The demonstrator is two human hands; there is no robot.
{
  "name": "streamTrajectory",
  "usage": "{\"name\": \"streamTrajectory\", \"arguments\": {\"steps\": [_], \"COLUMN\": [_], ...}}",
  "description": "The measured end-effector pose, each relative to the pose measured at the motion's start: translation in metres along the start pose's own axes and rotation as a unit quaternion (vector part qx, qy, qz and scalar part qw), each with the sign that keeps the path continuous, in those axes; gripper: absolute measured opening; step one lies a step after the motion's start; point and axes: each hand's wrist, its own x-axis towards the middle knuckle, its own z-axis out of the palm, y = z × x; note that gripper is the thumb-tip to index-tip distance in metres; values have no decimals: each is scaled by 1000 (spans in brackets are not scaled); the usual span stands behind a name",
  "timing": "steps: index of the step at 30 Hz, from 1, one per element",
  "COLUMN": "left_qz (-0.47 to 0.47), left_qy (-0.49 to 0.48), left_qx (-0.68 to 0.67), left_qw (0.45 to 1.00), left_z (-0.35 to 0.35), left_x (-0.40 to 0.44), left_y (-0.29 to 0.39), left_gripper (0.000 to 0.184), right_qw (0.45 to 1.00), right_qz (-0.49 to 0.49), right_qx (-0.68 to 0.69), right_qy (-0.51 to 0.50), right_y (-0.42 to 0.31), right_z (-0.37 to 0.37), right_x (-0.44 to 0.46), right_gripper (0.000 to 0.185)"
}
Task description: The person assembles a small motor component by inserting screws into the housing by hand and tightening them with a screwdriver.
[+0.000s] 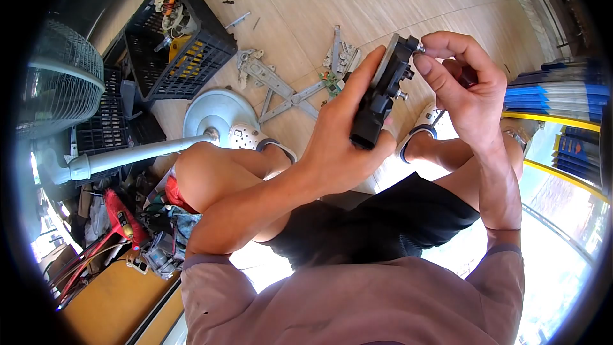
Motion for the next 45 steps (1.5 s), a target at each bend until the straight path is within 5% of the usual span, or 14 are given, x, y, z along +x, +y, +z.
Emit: {"name": "streamTrajectory", "arguments": {"steps": [45], "left_qz": [-36], "left_qy": [-4], "left_qx": [-24], "left_qw": [999], "left_z": [1], "left_x": [1], "left_y": [1], "left_gripper": [83], "right_qw": [999], "right_qz": [-10], "right_qx": [-38], "right_qy": [-28], "right_y": [10], "right_z": [-4], "right_x": [1], "right_gripper": [14]}}
